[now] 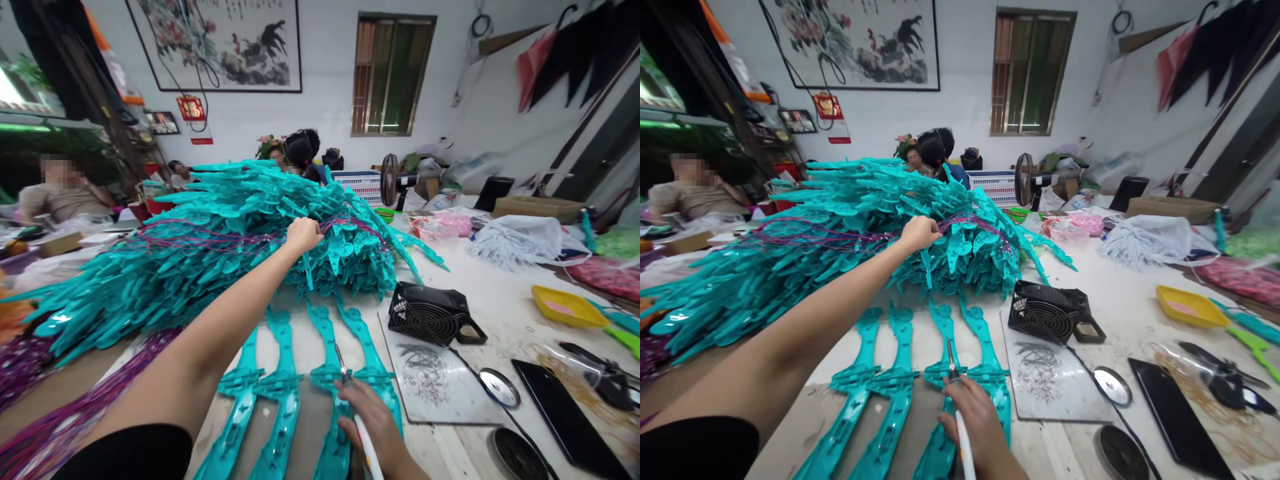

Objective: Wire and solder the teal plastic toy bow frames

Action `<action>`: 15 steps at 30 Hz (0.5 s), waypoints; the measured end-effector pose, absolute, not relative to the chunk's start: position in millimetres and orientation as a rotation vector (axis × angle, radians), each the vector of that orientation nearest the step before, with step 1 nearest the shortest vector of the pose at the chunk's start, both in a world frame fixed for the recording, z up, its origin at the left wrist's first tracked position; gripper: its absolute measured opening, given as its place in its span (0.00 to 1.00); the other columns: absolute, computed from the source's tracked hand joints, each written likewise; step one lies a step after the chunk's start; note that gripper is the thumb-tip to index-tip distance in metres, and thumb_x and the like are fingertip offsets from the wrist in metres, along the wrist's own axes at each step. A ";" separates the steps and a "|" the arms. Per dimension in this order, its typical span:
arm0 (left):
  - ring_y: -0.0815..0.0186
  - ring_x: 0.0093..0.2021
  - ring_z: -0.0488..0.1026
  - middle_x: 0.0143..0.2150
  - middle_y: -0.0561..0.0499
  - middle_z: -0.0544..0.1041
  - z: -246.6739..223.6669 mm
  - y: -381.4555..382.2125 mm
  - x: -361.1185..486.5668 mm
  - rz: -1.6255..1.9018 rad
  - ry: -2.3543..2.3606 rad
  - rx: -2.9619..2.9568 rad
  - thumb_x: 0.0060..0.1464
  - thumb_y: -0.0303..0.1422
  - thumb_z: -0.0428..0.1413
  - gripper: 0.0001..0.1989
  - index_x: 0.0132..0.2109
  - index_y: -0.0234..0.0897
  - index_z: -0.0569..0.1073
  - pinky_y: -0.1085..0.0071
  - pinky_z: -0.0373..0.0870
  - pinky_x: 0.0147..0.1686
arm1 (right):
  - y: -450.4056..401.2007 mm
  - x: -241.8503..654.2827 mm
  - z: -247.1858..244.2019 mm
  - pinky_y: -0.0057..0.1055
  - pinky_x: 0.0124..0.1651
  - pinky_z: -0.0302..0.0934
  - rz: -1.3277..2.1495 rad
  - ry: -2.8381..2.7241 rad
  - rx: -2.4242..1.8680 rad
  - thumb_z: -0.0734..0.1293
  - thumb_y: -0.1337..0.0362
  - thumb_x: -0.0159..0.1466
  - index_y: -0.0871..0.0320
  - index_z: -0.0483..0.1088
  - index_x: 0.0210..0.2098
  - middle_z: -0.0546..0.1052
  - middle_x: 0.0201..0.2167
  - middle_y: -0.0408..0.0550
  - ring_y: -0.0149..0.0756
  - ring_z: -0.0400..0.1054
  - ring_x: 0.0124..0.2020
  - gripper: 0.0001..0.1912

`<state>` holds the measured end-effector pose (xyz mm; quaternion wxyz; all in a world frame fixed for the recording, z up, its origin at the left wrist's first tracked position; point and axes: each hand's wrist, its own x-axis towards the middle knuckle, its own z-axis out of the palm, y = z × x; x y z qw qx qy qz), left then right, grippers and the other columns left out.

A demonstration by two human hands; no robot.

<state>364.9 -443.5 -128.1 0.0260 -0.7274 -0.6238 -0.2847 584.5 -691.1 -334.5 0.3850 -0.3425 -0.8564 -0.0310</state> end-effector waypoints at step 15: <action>0.69 0.33 0.77 0.40 0.42 0.79 -31.4 -448.1 442.7 -2.445 -1.451 -2.907 0.50 0.20 0.54 0.17 0.48 0.26 0.74 0.74 0.71 0.33 | -691.5 603.5 -312.5 0.34 0.50 0.69 0.026 -1.936 -0.926 0.60 0.60 0.68 0.55 0.65 0.49 0.77 0.48 0.53 0.40 0.72 0.50 0.11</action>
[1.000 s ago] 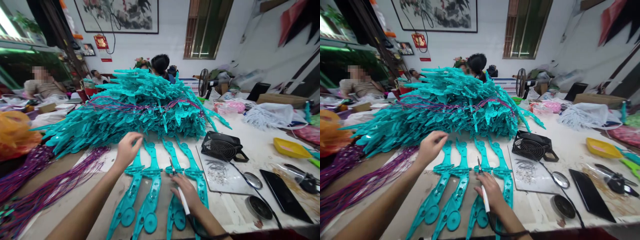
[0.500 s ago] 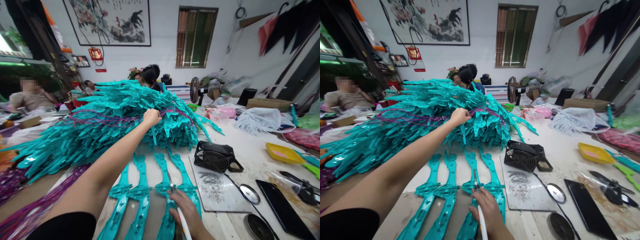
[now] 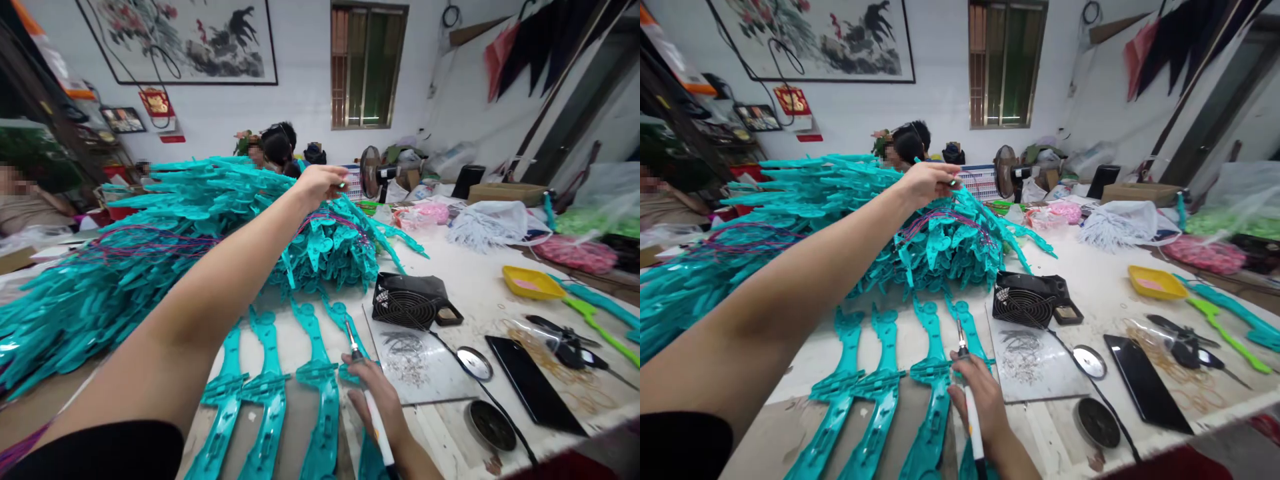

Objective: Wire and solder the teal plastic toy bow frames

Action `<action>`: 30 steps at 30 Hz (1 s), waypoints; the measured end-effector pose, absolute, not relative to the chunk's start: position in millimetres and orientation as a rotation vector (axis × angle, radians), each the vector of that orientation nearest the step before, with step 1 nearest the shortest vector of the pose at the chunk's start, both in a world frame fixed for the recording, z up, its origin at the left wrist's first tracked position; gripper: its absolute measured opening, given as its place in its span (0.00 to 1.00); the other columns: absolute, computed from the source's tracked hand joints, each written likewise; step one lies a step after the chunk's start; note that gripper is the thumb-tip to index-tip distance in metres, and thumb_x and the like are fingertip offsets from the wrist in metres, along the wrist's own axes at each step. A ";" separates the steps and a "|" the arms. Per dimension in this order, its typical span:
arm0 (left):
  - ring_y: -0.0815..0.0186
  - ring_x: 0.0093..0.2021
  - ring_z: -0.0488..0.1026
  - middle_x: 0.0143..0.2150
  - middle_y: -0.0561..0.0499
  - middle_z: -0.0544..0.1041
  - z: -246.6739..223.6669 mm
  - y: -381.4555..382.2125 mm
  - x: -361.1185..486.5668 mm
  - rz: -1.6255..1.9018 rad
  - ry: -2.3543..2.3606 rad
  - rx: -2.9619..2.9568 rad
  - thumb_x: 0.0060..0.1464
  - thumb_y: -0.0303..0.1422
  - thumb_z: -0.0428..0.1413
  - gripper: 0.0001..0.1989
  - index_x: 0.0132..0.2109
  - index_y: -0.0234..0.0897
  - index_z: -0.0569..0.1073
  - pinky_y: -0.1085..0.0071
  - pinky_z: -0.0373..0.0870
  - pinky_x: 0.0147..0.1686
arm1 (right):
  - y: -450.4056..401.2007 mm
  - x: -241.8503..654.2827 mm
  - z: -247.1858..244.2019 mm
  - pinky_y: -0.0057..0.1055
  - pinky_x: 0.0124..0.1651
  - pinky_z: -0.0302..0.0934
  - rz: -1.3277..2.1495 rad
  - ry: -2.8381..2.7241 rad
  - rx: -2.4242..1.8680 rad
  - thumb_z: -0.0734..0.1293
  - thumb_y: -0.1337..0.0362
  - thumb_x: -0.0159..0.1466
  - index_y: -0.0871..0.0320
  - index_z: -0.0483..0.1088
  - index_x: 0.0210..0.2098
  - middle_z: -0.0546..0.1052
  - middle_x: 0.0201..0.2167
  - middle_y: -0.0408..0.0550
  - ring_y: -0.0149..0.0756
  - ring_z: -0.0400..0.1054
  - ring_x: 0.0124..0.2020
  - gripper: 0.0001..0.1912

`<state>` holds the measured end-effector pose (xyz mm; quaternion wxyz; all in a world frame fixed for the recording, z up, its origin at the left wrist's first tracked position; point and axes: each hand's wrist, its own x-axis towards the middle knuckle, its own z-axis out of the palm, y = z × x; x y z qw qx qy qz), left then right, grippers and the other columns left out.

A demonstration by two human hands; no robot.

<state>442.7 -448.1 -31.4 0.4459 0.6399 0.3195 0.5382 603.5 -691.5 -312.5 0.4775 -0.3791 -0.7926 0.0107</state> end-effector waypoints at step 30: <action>0.68 0.30 0.73 0.32 0.49 0.76 -223.9 -743.2 223.6 0.662 0.917 1.223 0.52 0.32 0.60 0.25 0.58 0.37 0.69 0.72 0.68 0.30 | -705.5 525.2 -202.6 0.27 0.28 0.62 0.793 -1.810 -0.893 0.67 0.64 0.62 0.54 0.61 0.44 0.75 0.25 0.41 0.32 0.70 0.26 0.12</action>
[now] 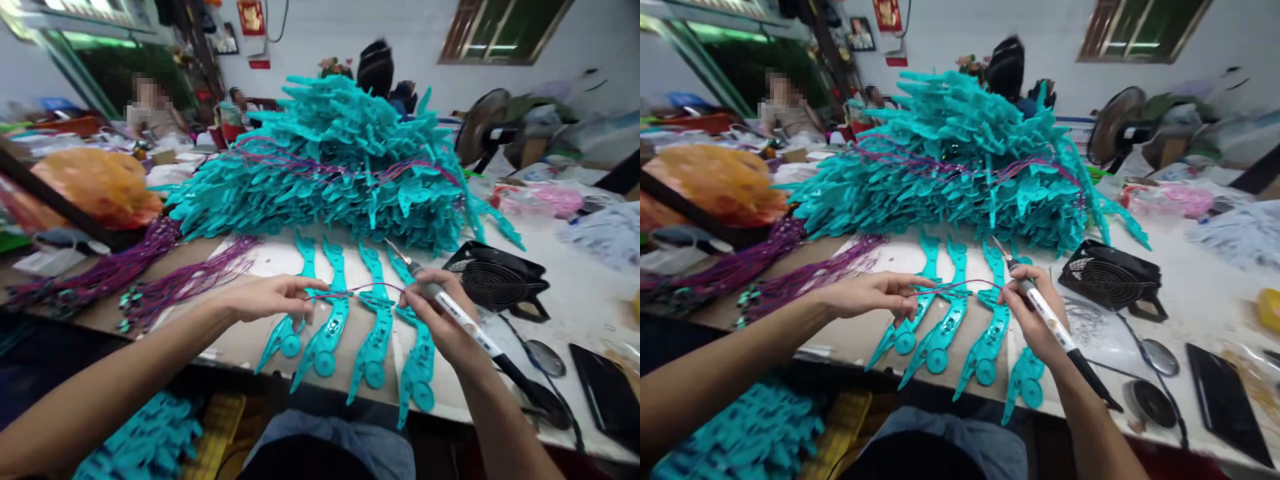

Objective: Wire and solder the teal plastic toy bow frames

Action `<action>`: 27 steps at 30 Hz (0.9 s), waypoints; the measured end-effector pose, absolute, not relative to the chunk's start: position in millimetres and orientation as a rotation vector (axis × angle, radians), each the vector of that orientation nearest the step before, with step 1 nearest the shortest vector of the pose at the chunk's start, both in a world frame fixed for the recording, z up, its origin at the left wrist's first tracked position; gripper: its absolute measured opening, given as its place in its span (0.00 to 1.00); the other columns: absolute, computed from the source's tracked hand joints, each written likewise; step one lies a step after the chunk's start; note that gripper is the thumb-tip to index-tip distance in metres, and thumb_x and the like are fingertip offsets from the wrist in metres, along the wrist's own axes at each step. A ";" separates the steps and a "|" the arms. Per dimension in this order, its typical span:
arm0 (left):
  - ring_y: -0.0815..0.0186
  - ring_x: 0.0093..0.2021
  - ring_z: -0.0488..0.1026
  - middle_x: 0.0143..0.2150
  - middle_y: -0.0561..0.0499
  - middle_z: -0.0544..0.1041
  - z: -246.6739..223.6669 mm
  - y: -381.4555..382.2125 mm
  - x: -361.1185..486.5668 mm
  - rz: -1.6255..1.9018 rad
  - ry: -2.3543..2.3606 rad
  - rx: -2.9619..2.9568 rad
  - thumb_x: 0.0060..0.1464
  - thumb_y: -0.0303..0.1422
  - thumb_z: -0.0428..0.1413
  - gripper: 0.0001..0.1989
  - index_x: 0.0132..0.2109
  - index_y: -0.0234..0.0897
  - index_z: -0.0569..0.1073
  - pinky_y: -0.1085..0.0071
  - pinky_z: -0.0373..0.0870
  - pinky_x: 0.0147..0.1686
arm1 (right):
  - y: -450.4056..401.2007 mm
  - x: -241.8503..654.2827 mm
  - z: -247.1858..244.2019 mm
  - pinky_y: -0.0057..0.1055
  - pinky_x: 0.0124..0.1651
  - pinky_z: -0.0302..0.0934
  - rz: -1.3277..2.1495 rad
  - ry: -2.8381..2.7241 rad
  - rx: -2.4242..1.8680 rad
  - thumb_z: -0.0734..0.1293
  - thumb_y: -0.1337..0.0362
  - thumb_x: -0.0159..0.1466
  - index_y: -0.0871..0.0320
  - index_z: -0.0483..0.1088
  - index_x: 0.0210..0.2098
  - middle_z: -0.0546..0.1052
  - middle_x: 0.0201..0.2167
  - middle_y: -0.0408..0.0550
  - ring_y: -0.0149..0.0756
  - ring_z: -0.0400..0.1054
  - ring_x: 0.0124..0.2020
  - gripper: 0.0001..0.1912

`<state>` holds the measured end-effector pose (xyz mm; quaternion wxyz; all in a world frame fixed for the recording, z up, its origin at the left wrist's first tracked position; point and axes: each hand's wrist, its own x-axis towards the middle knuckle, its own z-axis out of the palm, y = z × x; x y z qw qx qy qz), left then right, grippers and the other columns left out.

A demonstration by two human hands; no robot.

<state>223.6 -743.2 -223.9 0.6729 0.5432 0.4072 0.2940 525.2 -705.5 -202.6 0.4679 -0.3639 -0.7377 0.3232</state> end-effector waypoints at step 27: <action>0.77 0.20 0.54 0.23 0.54 0.69 -319.4 -776.5 161.0 1.187 1.011 0.650 0.45 0.45 0.65 0.19 0.38 0.33 0.78 0.77 0.47 0.20 | -606.5 375.1 -259.2 0.29 0.38 0.55 0.213 -2.851 -0.500 0.60 0.66 0.67 0.53 0.66 0.45 0.74 0.33 0.43 0.35 0.68 0.34 0.08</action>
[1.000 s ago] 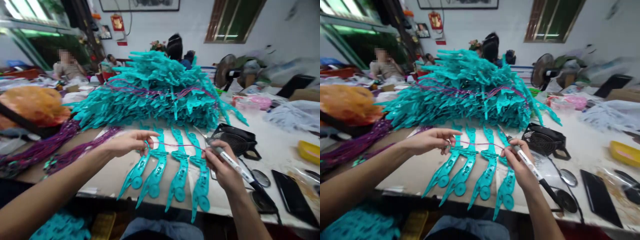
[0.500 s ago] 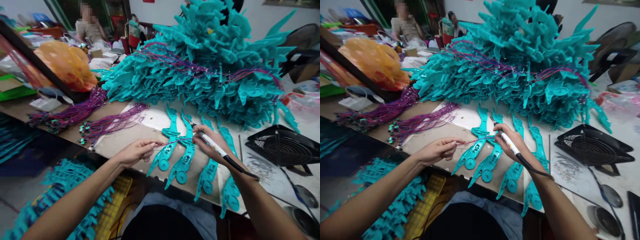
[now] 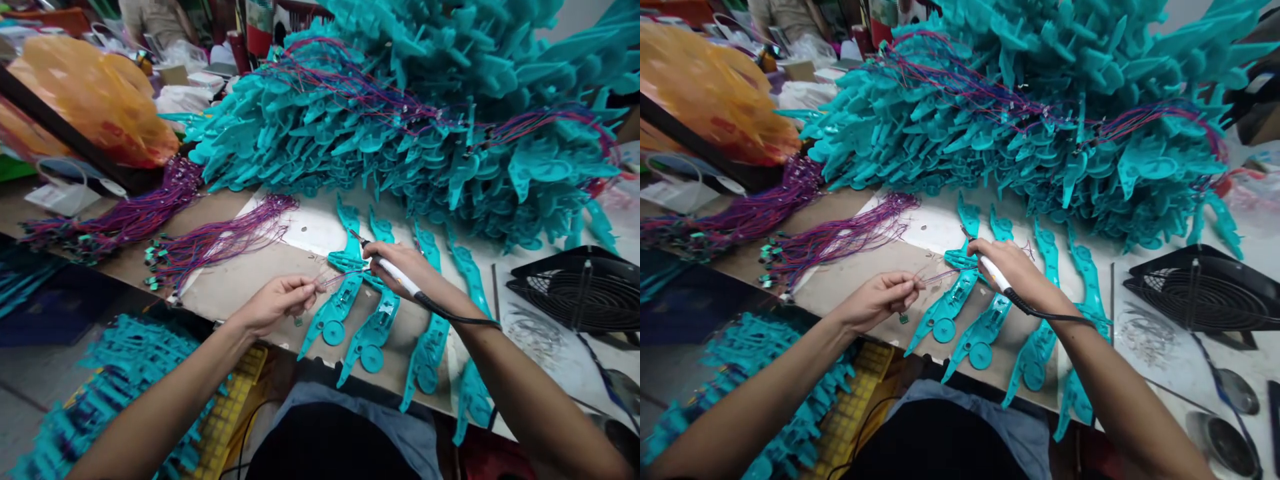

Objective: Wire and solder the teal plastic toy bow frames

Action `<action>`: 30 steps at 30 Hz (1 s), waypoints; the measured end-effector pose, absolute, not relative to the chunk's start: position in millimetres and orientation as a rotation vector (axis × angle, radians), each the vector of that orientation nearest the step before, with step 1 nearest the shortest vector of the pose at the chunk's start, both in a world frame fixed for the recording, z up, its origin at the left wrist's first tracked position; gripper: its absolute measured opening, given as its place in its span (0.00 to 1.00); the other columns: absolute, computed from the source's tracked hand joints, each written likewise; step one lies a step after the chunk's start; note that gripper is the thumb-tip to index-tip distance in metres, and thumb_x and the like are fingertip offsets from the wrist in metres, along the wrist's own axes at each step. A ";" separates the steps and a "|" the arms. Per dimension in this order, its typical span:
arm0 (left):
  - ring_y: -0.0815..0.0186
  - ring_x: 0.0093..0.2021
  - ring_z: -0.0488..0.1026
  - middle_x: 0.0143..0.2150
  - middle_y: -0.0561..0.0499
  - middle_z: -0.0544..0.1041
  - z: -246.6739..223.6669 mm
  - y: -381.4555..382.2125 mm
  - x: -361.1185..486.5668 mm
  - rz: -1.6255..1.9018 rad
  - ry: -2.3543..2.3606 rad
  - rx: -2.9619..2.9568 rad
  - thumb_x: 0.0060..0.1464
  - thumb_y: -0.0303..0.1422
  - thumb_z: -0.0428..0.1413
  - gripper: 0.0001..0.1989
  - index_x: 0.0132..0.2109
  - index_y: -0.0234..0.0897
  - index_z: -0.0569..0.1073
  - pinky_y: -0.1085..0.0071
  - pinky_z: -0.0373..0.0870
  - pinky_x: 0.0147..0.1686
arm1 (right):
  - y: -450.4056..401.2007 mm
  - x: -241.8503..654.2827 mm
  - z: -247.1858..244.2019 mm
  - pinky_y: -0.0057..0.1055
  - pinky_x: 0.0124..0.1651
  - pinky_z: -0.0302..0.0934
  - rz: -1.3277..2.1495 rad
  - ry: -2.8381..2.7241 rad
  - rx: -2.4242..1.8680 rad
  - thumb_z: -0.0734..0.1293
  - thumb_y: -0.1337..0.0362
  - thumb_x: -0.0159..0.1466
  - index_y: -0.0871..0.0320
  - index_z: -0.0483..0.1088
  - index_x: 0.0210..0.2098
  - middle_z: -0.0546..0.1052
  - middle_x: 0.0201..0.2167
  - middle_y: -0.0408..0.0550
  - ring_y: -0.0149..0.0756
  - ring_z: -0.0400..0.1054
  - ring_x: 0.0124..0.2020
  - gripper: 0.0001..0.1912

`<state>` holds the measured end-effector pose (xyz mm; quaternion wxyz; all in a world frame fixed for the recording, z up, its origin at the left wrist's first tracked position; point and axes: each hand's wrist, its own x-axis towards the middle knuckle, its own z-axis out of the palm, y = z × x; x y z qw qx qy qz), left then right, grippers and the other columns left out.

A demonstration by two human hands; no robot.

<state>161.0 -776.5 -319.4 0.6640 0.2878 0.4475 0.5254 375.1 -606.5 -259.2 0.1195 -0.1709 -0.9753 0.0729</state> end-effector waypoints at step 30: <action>0.68 0.29 0.68 0.27 0.51 0.74 -377.4 -718.8 202.2 1.050 1.498 1.279 0.50 0.35 0.57 0.07 0.29 0.35 0.74 0.73 0.63 0.30 | -723.3 413.9 -314.8 0.31 0.37 0.69 0.750 -2.011 -1.025 0.66 0.68 0.64 0.55 0.76 0.38 0.79 0.33 0.46 0.34 0.74 0.34 0.07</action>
